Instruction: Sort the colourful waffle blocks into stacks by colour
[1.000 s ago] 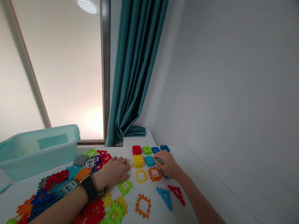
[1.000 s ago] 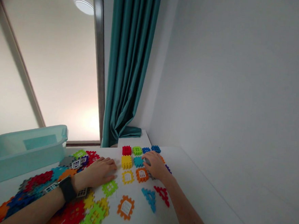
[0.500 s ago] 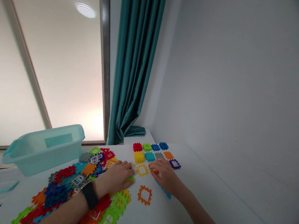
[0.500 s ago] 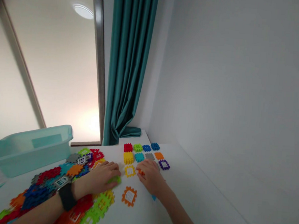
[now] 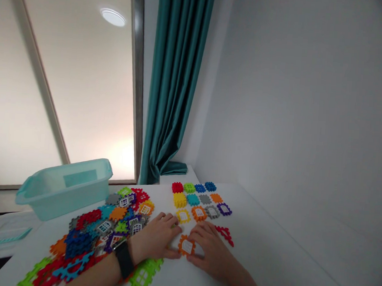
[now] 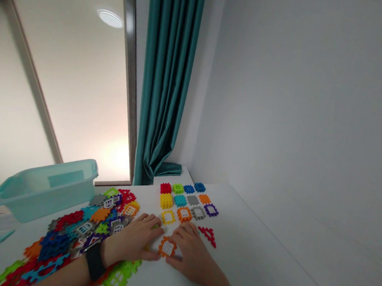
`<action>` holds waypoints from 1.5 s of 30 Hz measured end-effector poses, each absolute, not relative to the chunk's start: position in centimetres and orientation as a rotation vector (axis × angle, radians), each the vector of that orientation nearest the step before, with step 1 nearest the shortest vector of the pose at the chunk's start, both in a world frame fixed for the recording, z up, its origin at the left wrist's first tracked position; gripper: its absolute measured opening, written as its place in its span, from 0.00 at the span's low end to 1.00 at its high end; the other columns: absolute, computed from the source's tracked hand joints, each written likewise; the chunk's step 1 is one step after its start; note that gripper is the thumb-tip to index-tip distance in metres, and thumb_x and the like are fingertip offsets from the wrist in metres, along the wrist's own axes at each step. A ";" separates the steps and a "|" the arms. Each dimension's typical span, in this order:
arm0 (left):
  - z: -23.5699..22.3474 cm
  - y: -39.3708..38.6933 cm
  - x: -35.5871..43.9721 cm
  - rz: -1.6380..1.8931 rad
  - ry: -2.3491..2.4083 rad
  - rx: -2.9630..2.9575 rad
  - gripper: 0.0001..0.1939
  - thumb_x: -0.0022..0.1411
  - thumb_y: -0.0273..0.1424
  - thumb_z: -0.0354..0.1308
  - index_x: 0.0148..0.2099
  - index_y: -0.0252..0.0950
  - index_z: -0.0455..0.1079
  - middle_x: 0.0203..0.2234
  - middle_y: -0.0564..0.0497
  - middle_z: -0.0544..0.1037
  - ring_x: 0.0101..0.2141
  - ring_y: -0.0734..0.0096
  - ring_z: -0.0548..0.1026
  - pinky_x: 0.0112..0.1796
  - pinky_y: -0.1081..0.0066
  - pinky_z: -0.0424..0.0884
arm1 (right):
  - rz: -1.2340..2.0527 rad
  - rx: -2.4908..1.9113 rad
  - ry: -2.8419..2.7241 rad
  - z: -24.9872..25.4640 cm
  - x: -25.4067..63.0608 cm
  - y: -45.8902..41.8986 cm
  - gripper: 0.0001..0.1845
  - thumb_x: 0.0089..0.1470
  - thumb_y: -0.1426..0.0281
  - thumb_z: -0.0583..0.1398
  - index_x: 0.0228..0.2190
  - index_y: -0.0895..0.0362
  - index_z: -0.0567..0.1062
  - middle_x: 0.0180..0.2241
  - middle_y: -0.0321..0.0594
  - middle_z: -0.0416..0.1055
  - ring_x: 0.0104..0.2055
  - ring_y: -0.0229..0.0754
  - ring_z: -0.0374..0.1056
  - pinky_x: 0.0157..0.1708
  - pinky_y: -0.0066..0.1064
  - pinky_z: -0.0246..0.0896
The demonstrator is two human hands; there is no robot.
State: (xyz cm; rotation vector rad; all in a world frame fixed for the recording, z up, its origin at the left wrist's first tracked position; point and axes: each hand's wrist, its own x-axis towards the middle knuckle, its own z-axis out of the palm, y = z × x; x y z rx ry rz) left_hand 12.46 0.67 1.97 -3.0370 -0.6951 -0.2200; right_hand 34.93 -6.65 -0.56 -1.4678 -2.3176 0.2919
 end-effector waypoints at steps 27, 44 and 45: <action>0.1 0.4 13.2 -0.246 -0.885 -3.020 0.23 0.55 0.51 0.67 0.41 0.38 0.70 0.44 0.46 0.73 0.47 0.53 0.70 0.48 0.59 0.66 | 0.359 -1.395 -2.324 -1.1 35.2 -6.6 0.16 0.47 0.76 0.59 0.41 0.53 0.74 0.45 0.42 0.73 0.54 0.49 0.63 0.60 0.45 0.52; 3.1 -0.7 10.4 -0.484 -0.891 -2.928 0.22 0.52 0.48 0.66 0.41 0.38 0.69 0.46 0.45 0.73 0.50 0.50 0.67 0.57 0.52 0.59 | 0.406 -1.372 -2.241 1.2 33.1 -7.3 0.23 0.57 0.72 0.58 0.55 0.53 0.70 0.55 0.46 0.71 0.58 0.50 0.64 0.62 0.46 0.54; 3.1 -0.7 9.9 -0.516 -0.919 -2.922 0.22 0.52 0.48 0.67 0.41 0.38 0.69 0.45 0.45 0.73 0.50 0.51 0.67 0.57 0.52 0.58 | 0.401 -1.361 -2.244 1.3 32.7 -7.2 0.23 0.57 0.72 0.59 0.55 0.53 0.70 0.55 0.46 0.71 0.59 0.50 0.64 0.62 0.46 0.54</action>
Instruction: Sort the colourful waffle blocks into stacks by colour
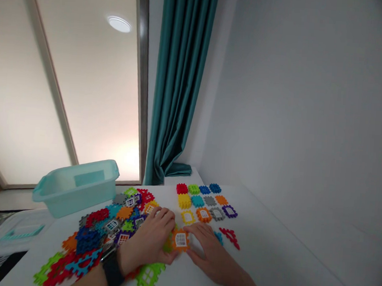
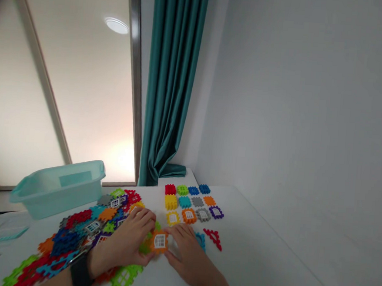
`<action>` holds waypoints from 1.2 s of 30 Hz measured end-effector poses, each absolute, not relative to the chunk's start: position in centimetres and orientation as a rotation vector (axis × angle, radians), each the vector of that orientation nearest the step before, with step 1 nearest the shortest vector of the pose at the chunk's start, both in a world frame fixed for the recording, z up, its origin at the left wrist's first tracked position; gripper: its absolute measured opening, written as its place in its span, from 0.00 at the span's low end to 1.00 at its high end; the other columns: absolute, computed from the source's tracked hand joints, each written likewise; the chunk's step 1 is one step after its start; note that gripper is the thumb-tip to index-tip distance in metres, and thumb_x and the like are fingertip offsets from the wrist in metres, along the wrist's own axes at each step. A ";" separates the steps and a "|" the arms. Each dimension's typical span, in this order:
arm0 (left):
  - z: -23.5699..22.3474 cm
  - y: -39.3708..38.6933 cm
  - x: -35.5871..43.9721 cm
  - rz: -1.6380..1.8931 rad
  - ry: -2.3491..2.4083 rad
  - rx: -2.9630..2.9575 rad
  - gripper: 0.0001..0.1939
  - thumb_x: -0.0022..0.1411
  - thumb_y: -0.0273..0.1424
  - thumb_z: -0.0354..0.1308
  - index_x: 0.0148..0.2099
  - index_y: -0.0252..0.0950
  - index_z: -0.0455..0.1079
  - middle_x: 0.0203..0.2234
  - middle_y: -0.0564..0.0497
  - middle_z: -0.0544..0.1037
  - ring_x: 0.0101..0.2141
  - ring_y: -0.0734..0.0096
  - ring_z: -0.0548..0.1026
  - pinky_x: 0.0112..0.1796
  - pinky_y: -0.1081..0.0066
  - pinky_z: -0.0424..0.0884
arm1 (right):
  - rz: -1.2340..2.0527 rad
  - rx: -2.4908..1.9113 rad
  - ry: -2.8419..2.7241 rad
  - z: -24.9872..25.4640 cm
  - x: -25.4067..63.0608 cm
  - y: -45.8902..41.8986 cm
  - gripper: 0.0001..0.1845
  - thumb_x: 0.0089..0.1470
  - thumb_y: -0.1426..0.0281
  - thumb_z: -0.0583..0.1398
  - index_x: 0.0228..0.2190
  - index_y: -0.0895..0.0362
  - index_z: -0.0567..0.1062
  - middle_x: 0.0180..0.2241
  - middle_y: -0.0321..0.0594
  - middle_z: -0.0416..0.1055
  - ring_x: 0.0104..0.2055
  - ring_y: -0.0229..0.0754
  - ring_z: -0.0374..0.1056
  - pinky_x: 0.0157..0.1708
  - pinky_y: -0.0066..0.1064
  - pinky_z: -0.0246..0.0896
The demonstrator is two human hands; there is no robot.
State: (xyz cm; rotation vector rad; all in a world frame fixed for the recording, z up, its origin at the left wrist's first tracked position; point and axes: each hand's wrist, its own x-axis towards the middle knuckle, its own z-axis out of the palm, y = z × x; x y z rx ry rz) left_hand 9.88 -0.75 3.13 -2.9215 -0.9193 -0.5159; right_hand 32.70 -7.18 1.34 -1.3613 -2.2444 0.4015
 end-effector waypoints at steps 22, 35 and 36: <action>2.3 -1.8 1.1 -0.832 -1.150 -2.691 0.19 0.50 0.35 0.66 0.45 0.40 0.69 0.44 0.46 0.74 0.49 0.51 0.70 0.57 0.52 0.61 | 0.918 -1.111 -1.729 0.4 21.8 -2.0 0.08 0.57 0.69 0.58 0.37 0.56 0.75 0.33 0.37 0.75 0.38 0.45 0.72 0.41 0.34 0.67; 2.1 -2.2 0.5 -0.908 -1.108 -2.722 0.20 0.53 0.37 0.68 0.47 0.40 0.70 0.46 0.46 0.76 0.48 0.53 0.72 0.55 0.52 0.64 | 1.009 -1.046 -1.606 -0.6 22.0 -2.7 0.13 0.59 0.61 0.59 0.39 0.56 0.77 0.37 0.41 0.77 0.41 0.47 0.73 0.44 0.37 0.68; 2.1 -2.2 0.5 -0.916 -1.109 -2.718 0.20 0.53 0.37 0.68 0.47 0.39 0.70 0.46 0.45 0.76 0.48 0.53 0.72 0.54 0.53 0.65 | 0.978 -1.064 -1.623 -0.5 22.1 -2.7 0.13 0.59 0.62 0.58 0.39 0.56 0.77 0.37 0.41 0.77 0.41 0.47 0.73 0.44 0.38 0.68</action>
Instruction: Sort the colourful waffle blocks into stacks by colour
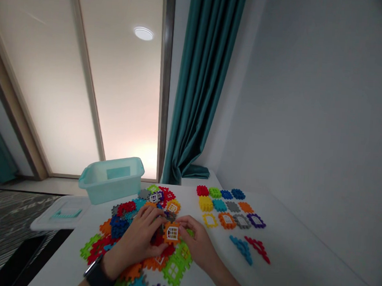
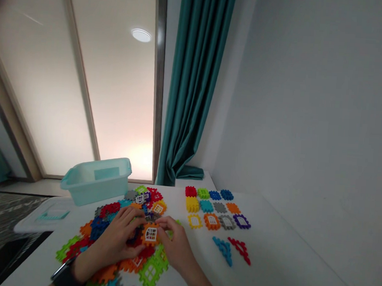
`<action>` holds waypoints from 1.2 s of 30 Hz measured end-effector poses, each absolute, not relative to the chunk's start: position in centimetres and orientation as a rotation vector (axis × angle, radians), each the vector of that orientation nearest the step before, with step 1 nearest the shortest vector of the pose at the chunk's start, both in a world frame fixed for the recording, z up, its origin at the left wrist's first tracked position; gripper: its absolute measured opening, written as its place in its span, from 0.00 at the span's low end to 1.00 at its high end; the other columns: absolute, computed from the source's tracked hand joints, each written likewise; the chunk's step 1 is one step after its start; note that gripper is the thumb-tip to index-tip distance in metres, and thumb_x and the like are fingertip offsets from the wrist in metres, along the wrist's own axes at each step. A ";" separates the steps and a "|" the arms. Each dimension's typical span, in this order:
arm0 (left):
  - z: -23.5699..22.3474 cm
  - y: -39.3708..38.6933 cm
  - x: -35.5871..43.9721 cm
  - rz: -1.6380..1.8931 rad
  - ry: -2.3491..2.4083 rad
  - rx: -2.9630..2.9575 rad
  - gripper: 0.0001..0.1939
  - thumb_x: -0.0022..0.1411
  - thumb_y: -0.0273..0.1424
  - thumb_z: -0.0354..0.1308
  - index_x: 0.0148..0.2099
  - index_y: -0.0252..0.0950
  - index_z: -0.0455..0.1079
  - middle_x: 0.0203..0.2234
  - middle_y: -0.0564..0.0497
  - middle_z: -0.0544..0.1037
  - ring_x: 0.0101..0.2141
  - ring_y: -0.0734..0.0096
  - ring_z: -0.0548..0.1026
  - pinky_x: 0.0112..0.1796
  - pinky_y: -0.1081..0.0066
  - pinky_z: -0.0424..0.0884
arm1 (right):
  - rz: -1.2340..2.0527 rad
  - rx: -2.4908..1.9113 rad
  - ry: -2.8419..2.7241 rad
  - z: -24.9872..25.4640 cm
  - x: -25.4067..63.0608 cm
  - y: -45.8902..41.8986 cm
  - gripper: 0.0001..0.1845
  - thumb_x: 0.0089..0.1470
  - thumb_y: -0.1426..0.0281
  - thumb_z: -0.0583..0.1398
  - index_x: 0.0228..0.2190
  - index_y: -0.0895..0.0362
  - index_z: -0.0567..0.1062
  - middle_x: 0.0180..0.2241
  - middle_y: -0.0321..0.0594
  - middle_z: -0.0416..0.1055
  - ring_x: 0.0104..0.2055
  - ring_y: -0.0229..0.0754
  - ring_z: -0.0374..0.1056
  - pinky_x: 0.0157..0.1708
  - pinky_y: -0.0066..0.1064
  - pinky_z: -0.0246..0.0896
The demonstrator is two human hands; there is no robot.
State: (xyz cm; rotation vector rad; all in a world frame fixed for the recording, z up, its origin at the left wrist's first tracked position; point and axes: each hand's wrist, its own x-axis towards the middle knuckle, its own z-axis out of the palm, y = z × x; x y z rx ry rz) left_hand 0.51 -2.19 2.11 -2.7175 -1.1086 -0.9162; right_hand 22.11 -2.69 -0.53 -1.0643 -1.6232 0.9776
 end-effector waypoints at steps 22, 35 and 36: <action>1.4 -2.0 0.6 -1.002 -1.054 -2.654 0.13 0.60 0.25 0.61 0.47 0.39 0.72 0.43 0.47 0.75 0.44 0.58 0.73 0.49 0.57 0.69 | 1.202 -0.978 -1.409 -1.3 22.3 -2.1 0.16 0.54 0.56 0.65 0.33 0.55 0.70 0.29 0.36 0.75 0.33 0.43 0.73 0.34 0.32 0.64; 1.3 -1.0 -0.6 -0.931 -1.071 -2.740 0.10 0.65 0.24 0.56 0.48 0.37 0.72 0.45 0.45 0.74 0.45 0.58 0.73 0.47 0.59 0.72 | 0.690 -1.013 -2.014 0.0 23.5 -2.9 0.13 0.59 0.74 0.58 0.45 0.52 0.73 0.44 0.40 0.75 0.50 0.47 0.70 0.54 0.41 0.63; 1.3 -1.0 -0.6 -0.943 -1.079 -2.761 0.10 0.66 0.24 0.56 0.48 0.37 0.72 0.45 0.44 0.74 0.46 0.58 0.73 0.48 0.59 0.72 | 0.668 -0.995 -2.046 0.0 23.7 -2.9 0.13 0.59 0.75 0.58 0.44 0.51 0.74 0.46 0.40 0.75 0.52 0.47 0.69 0.55 0.41 0.63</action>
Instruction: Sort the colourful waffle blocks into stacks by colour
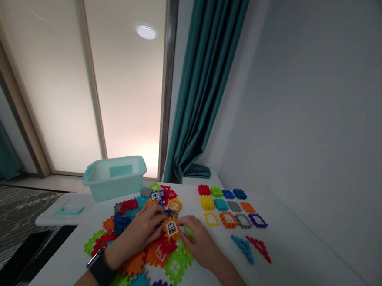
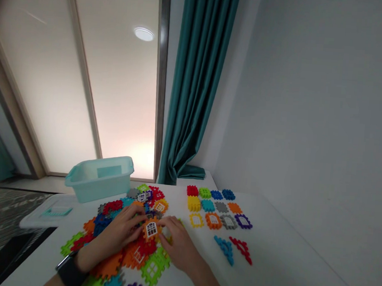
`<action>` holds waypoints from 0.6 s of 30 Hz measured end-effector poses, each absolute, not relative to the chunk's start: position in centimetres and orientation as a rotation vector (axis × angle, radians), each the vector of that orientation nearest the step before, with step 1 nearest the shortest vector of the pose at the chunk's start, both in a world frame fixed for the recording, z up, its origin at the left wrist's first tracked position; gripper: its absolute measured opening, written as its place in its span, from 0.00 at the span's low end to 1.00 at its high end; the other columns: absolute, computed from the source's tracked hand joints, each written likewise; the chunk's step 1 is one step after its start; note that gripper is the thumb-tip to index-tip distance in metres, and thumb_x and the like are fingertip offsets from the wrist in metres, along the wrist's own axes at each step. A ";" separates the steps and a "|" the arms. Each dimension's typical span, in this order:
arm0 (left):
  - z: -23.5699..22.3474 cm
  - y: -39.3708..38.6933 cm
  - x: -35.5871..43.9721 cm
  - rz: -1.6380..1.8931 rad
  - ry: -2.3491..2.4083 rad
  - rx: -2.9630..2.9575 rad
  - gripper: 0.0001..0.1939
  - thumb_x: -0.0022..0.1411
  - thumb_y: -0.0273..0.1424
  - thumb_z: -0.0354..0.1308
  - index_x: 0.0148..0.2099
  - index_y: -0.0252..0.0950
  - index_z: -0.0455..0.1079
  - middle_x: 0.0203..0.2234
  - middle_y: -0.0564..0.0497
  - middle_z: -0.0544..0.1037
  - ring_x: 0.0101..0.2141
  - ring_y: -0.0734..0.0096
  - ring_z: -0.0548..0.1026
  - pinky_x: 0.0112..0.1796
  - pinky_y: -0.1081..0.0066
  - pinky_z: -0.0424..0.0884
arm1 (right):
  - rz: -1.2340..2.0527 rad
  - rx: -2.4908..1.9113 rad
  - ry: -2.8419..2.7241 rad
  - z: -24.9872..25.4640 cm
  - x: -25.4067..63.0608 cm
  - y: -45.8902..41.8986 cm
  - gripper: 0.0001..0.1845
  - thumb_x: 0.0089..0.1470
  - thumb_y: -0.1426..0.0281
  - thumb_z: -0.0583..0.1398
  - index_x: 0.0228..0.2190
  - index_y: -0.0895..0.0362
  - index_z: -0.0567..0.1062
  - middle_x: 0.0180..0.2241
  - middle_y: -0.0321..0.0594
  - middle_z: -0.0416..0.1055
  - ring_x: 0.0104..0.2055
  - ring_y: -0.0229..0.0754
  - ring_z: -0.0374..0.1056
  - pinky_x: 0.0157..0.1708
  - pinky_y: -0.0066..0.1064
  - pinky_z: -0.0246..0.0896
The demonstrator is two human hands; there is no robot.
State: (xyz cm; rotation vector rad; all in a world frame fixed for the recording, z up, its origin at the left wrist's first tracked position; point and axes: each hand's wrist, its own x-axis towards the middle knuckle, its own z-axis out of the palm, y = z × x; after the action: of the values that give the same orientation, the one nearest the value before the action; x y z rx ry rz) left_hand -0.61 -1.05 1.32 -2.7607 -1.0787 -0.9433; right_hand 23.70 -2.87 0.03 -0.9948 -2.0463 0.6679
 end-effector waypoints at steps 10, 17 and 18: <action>1.5 -1.1 -0.7 -1.063 -1.192 -2.802 0.13 0.72 0.31 0.49 0.51 0.40 0.73 0.46 0.44 0.74 0.46 0.59 0.73 0.47 0.60 0.72 | 0.399 -0.967 -2.107 -0.3 23.8 -2.8 0.13 0.59 0.74 0.60 0.46 0.51 0.72 0.48 0.42 0.74 0.52 0.49 0.69 0.54 0.45 0.64; 1.3 -1.5 -0.3 -1.007 -1.189 -2.771 0.24 0.55 0.37 0.71 0.51 0.38 0.71 0.48 0.44 0.73 0.47 0.52 0.72 0.49 0.54 0.70 | 0.212 -0.964 -2.114 -0.6 23.2 -3.1 0.17 0.57 0.78 0.59 0.47 0.51 0.70 0.46 0.42 0.74 0.50 0.49 0.69 0.52 0.46 0.65; 1.3 -1.5 -0.3 -0.991 -1.188 -2.767 0.23 0.55 0.35 0.71 0.51 0.38 0.71 0.47 0.44 0.74 0.47 0.53 0.72 0.49 0.54 0.70 | 0.213 -0.964 -2.131 -0.5 23.1 -3.1 0.19 0.56 0.78 0.60 0.48 0.51 0.70 0.47 0.42 0.74 0.50 0.49 0.69 0.52 0.46 0.65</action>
State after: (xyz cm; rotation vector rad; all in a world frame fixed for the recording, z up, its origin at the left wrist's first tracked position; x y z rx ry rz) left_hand -0.33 -1.45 1.30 -2.7672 -1.1875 -0.9908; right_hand 23.15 -3.14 -0.54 -0.9641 -2.1307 0.2129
